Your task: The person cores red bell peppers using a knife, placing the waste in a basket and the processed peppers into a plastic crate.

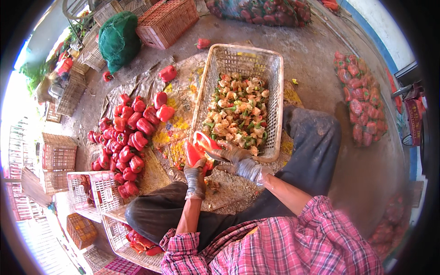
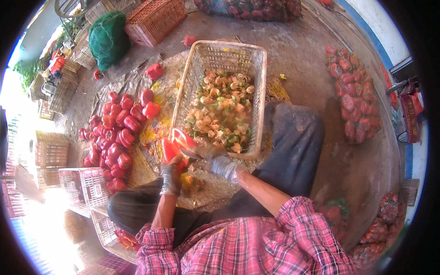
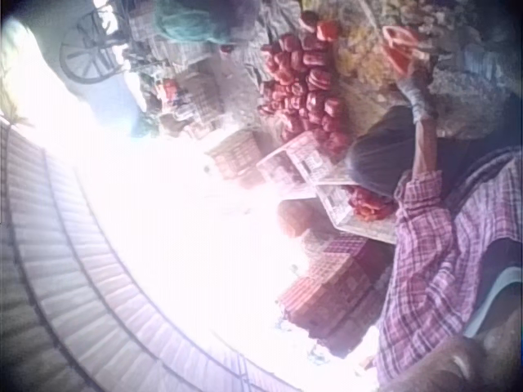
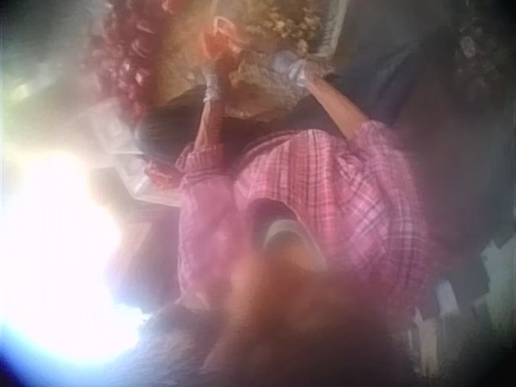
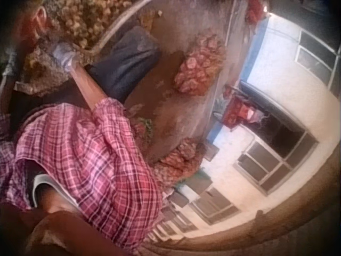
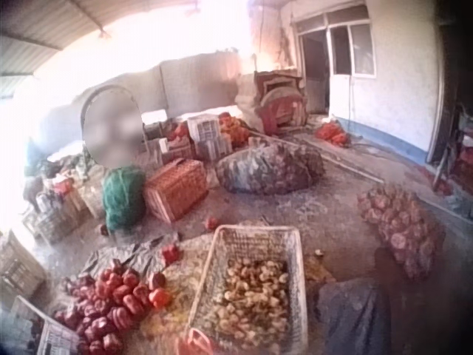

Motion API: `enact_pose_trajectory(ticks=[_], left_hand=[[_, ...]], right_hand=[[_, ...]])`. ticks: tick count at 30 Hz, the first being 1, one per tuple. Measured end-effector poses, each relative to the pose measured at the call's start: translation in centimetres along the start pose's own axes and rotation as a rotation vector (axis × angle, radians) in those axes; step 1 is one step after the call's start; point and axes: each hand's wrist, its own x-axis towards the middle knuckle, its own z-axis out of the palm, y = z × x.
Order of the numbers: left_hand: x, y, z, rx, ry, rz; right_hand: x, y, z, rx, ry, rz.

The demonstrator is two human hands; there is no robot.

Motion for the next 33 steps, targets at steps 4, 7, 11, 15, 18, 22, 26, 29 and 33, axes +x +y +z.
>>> enact_pose_trajectory(ticks=[4,7,11,15,18,22,26,29,33], left_hand=[[-0.8,-0.2,-0.1,0.071,-0.021,-0.085],[-0.3,-1.0,-0.4,0.031,-0.066,-0.113],[-1.4,0.1,0.9,-0.154,-0.038,-0.218],[-0.5,-4.8,-0.6,-0.197,-0.052,-0.069],[-0.1,-5.5,-0.6,-0.185,-0.150,-0.106],[-0.6,-7.8,-1.1,-0.094,-0.116,0.045],[-1.1,-6.4,0.0,-0.001,-0.120,0.032],[-0.3,-6.6,-0.8,-0.049,-0.090,0.039],[0.0,-4.3,-0.4,-0.567,-0.053,-0.485]], right_hand=[[0.1,1.4,1.7,0.426,0.012,0.136],[0.3,2.8,3.3,0.435,0.100,0.057],[0.5,3.9,3.2,0.341,-0.087,0.150],[0.9,3.0,3.2,0.145,-0.060,0.034],[1.0,4.4,5.2,0.346,-0.031,0.117],[1.8,2.0,3.6,0.038,-0.091,0.220],[0.5,5.7,4.9,0.950,-0.138,0.269],[1.6,4.1,2.8,0.384,-0.325,0.169],[2.1,2.7,2.4,0.368,-0.303,0.306]])
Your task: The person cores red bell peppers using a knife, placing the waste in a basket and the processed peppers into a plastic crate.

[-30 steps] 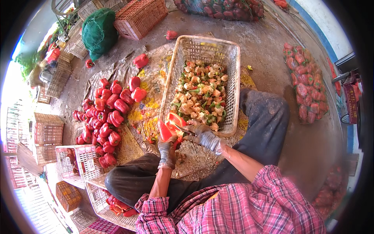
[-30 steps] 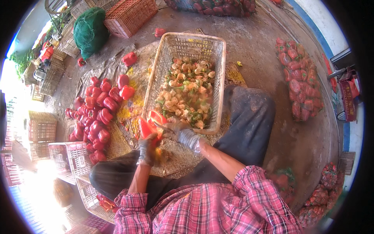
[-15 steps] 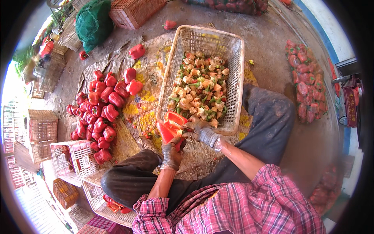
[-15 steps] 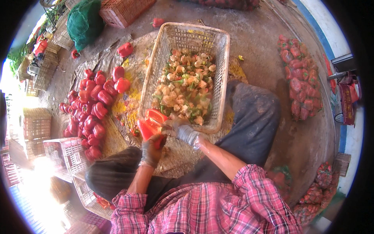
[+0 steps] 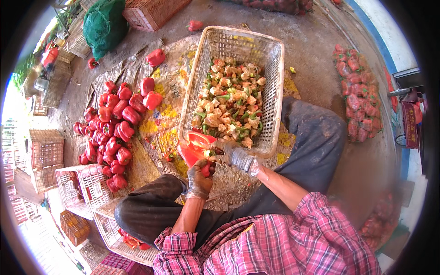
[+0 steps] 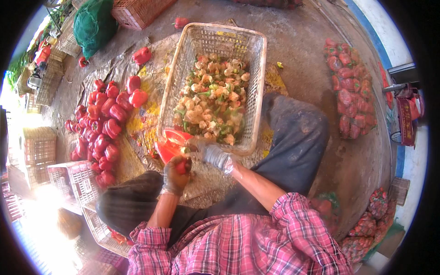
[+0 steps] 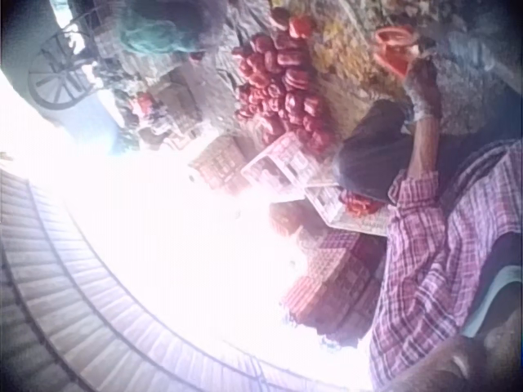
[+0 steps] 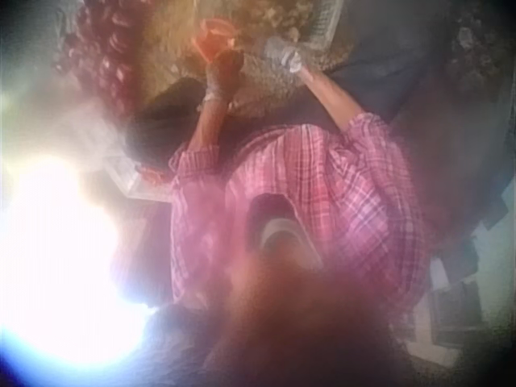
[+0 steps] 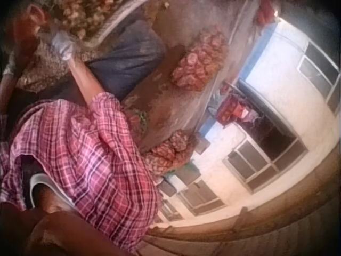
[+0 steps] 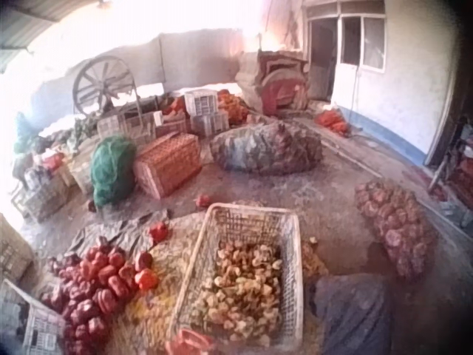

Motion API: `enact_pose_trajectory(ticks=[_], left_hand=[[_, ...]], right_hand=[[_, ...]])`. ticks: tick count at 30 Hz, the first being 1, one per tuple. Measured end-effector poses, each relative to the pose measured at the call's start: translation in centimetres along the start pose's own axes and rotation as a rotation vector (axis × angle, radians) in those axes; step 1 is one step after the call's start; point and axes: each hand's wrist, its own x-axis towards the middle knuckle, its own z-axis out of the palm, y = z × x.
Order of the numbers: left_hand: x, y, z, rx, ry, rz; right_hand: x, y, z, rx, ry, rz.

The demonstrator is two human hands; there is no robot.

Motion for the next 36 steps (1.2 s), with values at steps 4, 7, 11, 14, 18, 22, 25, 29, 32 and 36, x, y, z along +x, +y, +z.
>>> enact_pose_trajectory(ticks=[4,7,11,14,18,22,25,29,32,36], left_hand=[[0.2,0.3,0.6,-0.157,-0.106,-0.114],[0.5,-0.3,0.1,-0.155,-0.109,-0.041],[0.4,-1.4,0.1,-0.001,-0.121,0.134],[0.5,-1.4,0.1,-0.002,-0.092,0.142],[1.3,-2.6,-1.0,0.205,0.014,0.302],[-1.8,-1.4,4.0,0.315,0.065,0.299],[-2.3,-0.6,3.1,0.440,0.117,0.482],[-1.5,-1.3,2.3,0.407,0.116,0.553],[0.5,-1.4,-1.1,0.530,0.134,0.799],[0.4,0.1,-0.5,0.465,0.224,0.566]], right_hand=[[0.8,2.0,1.6,0.308,0.052,0.082],[1.8,2.6,3.4,0.227,0.105,0.150],[1.0,2.0,3.9,0.188,0.208,0.124],[0.4,-0.7,3.3,0.048,0.256,0.180],[1.2,-1.8,3.7,-0.030,0.349,0.198],[3.7,3.0,4.4,0.684,0.212,0.401],[0.7,0.0,2.5,0.929,0.107,0.286],[0.1,3.2,3.7,0.886,0.139,0.278],[0.3,1.3,3.6,1.049,0.082,0.338],[-0.3,-1.4,3.8,0.624,0.312,0.138]])
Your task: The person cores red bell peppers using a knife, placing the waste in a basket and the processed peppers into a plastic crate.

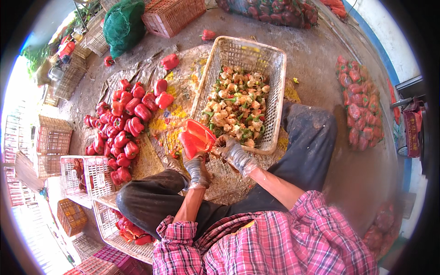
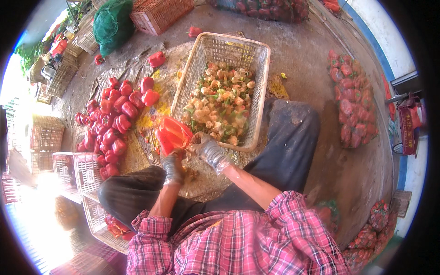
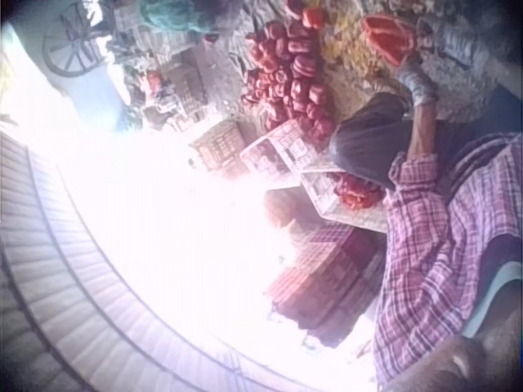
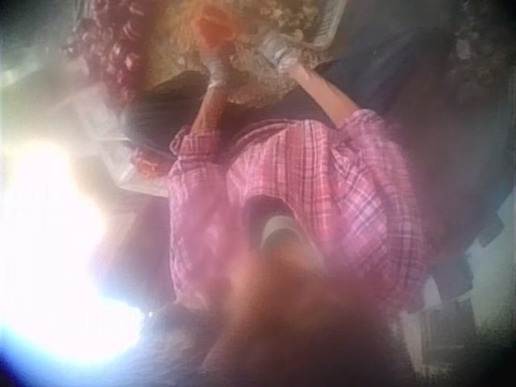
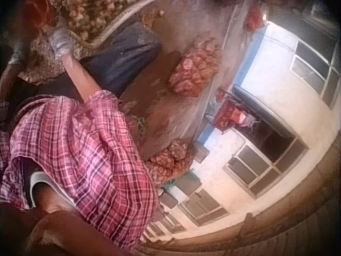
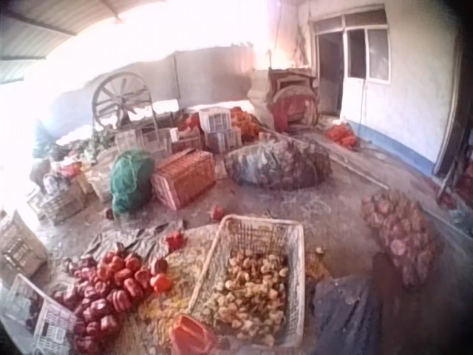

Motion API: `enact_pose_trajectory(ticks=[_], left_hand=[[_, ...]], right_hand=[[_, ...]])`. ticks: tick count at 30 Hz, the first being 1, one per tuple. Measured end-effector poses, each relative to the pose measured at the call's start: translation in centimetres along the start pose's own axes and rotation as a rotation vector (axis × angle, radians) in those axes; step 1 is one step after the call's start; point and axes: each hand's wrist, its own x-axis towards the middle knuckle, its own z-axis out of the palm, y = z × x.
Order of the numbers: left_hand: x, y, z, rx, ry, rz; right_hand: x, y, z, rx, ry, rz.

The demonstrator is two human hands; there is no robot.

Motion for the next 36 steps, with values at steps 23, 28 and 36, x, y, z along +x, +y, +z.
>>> enact_pose_trajectory(ticks=[23,28,36], left_hand=[[-14.2,20.3,-53.4,1.065,0.528,0.410],[-0.7,20.5,-27.9,0.774,0.184,0.219],[21.2,-6.4,-18.7,1.235,-0.200,0.245]], right_hand=[[2.7,-2.4,-5.2,0.182,0.372,0.350],[3.0,-3.0,-3.5,0.123,0.381,0.377],[2.4,-1.6,-3.6,0.283,0.283,0.225]])
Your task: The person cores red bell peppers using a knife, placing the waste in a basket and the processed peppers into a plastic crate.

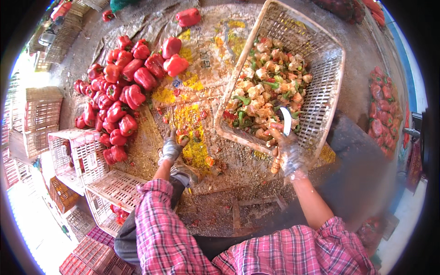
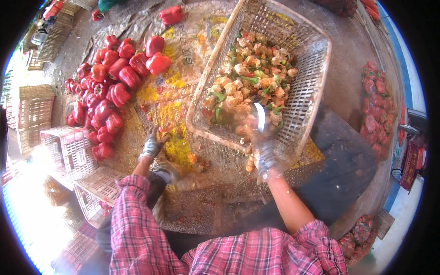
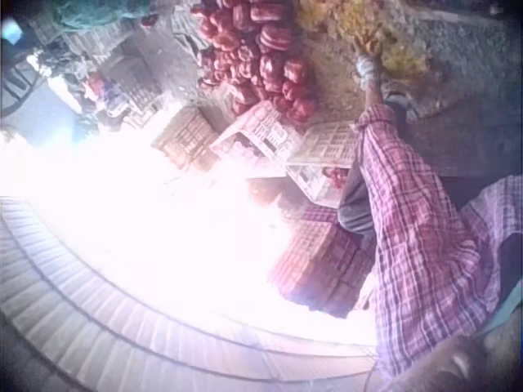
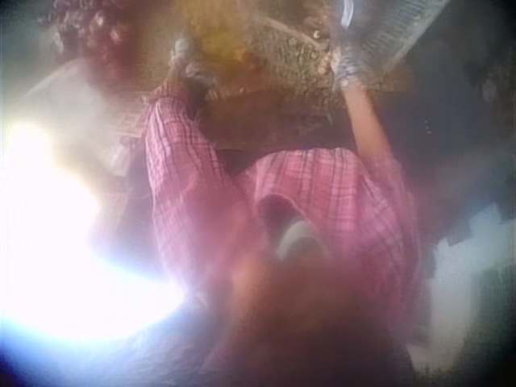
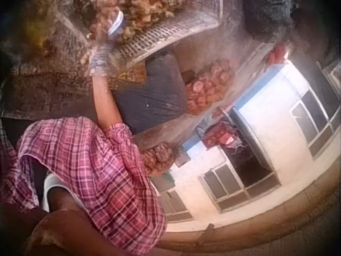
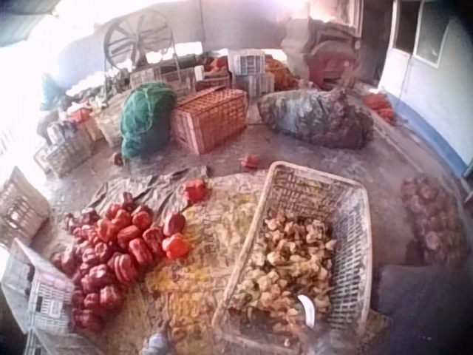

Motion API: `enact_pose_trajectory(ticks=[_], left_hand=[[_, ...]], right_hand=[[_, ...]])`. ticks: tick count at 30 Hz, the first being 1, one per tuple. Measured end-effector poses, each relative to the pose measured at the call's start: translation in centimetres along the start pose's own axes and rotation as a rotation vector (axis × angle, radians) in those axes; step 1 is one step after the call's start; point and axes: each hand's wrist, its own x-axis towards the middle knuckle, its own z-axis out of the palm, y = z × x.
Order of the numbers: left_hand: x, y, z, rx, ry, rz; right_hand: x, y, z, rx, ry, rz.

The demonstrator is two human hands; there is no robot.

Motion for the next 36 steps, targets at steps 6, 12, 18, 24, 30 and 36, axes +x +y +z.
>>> enact_pose_trajectory(ticks=[6,12,18,24,30,36], left_hand=[[-5.9,5.7,9.0,0.376,-0.242,0.047],[-10.2,4.1,16.0,0.262,-0.072,0.153],[-5.6,-0.4,15.3,-0.312,0.100,-0.213],[1.5,15.3,-5.8,-1.162,0.454,-0.142],[-0.7,27.0,-13.8,-1.402,0.018,0.479],[-3.7,11.2,1.1,-0.115,-0.261,0.087]], right_hand=[[0.5,0.8,-0.1,-0.264,0.028,-0.071],[0.7,-1.1,0.7,-0.196,0.033,0.171],[0.5,-1.1,1.2,-0.134,0.024,0.207],[0.0,-1.5,0.8,-0.143,0.050,0.109],[-0.6,-2.2,1.2,-0.134,0.005,0.126],[0.7,0.1,-0.4,-0.111,-0.005,0.113]])
